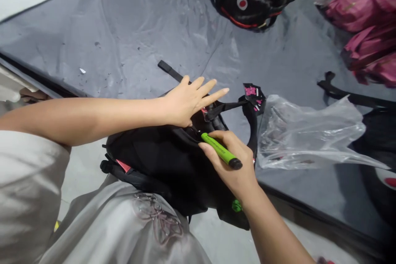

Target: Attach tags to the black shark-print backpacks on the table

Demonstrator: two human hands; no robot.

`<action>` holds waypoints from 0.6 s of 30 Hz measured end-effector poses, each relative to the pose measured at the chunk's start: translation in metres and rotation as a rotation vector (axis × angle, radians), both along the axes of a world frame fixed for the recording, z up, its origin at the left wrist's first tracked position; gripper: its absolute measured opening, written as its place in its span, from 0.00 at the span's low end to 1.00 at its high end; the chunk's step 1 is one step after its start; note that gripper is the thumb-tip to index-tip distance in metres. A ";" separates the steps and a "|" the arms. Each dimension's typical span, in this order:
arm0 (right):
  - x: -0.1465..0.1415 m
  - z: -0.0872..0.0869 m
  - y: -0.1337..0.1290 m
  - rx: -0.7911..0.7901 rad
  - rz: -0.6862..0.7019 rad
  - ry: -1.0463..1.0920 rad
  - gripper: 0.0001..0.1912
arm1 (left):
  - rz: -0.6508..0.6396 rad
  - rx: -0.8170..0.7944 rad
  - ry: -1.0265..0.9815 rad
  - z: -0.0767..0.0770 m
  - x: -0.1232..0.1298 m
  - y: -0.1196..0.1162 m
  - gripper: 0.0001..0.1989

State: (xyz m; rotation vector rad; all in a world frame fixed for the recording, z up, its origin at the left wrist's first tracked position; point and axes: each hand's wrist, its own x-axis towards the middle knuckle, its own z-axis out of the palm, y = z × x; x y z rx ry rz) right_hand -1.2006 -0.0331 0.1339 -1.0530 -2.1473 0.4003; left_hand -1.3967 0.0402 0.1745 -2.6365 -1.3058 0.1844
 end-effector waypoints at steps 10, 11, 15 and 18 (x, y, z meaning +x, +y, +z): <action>0.010 0.016 0.004 0.020 0.133 -0.312 0.12 | 0.032 -0.025 -0.038 0.002 0.004 0.000 0.55; 0.010 0.017 0.004 0.051 0.141 -0.318 0.12 | 0.031 -0.027 -0.040 0.003 0.004 0.000 0.54; 0.001 0.016 0.004 0.081 0.175 -0.270 0.11 | 0.029 -0.035 -0.055 0.004 0.005 -0.001 0.53; -0.003 0.017 0.004 0.091 0.157 -0.304 0.11 | 0.032 -0.049 -0.079 0.004 0.005 0.000 0.51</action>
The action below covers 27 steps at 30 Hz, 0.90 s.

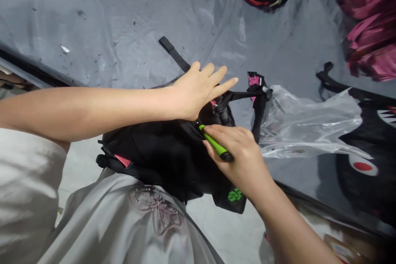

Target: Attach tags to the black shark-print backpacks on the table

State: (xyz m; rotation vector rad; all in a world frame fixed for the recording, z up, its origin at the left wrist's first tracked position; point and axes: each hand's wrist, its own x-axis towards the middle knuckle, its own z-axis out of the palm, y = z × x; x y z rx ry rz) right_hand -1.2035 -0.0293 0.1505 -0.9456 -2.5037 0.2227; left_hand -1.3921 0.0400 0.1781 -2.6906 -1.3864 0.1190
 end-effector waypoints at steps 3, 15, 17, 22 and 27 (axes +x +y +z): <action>-0.002 0.001 -0.001 -0.003 -0.010 -0.026 0.11 | 0.004 -0.034 -0.057 -0.001 0.000 0.001 0.51; -0.010 -0.001 -0.004 0.003 -0.057 0.035 0.11 | -0.014 -0.087 -0.136 -0.006 -0.001 0.005 0.50; -0.011 -0.001 -0.005 0.009 -0.069 0.039 0.10 | -0.019 -0.091 -0.149 -0.006 -0.001 0.005 0.50; -0.012 0.000 -0.007 0.007 -0.096 0.021 0.09 | -0.026 -0.089 -0.100 -0.002 0.000 0.003 0.50; -0.013 -0.001 -0.008 -0.001 -0.133 0.037 0.09 | -0.023 -0.079 -0.071 0.001 0.000 0.001 0.50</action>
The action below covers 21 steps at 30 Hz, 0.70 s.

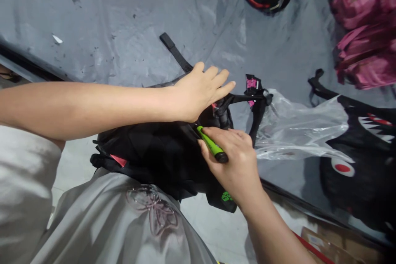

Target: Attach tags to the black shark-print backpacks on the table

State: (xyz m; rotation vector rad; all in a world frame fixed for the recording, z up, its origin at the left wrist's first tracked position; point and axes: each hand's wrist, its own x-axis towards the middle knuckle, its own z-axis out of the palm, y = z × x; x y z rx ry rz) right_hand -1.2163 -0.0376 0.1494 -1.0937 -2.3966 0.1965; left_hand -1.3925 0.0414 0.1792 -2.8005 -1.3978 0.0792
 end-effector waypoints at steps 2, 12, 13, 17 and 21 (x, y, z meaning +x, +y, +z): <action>-0.001 0.000 -0.002 -0.001 -0.007 0.004 0.09 | 0.001 -0.004 -0.004 0.000 0.000 -0.001 0.49; -0.006 -0.001 -0.010 0.044 -0.096 -0.035 0.08 | 0.006 0.044 0.025 -0.002 -0.001 -0.001 0.50; -0.006 -0.002 -0.010 0.039 -0.096 -0.027 0.08 | 0.007 0.044 0.025 -0.002 -0.001 -0.001 0.50; -0.008 -0.007 -0.009 0.033 -0.114 0.023 0.08 | 0.010 0.035 -0.003 -0.002 0.000 -0.002 0.49; -0.008 -0.012 -0.009 0.018 -0.128 0.114 0.08 | 0.002 -0.007 -0.043 -0.004 -0.002 0.003 0.52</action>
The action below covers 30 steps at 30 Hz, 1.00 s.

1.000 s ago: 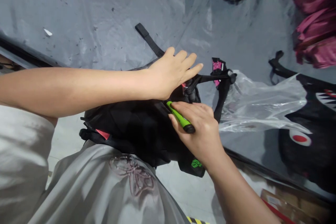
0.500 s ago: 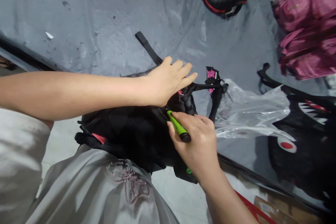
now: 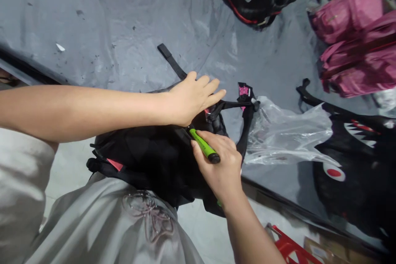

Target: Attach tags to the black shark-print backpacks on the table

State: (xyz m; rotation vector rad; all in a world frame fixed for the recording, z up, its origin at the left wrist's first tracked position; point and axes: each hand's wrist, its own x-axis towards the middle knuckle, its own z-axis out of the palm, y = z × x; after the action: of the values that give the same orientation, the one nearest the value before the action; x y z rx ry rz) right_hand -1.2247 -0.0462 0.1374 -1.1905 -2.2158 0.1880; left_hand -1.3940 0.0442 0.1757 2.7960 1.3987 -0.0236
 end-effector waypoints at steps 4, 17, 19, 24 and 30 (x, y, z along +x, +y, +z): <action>0.001 -0.003 -0.005 0.036 -0.025 0.079 0.08 | -0.005 -0.042 0.048 0.004 -0.017 0.009 0.57; -0.034 -0.029 0.005 0.013 0.058 0.347 0.09 | 0.255 -0.014 0.380 0.027 -0.021 -0.021 0.68; -0.034 -0.030 0.005 0.016 0.064 0.353 0.10 | 0.207 -0.007 0.371 0.026 -0.024 -0.019 0.66; -0.031 -0.030 0.003 0.024 0.079 0.386 0.10 | 0.122 -0.068 0.375 0.030 -0.033 -0.012 0.60; -0.033 -0.029 0.002 0.003 0.062 0.386 0.09 | 0.103 -0.220 0.330 0.037 -0.035 -0.003 0.60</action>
State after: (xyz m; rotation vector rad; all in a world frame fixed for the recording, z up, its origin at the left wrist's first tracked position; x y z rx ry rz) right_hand -1.2575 -0.0445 0.1080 -0.9877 -1.9125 0.4041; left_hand -1.4288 0.0412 0.2128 2.6190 1.4909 -0.6227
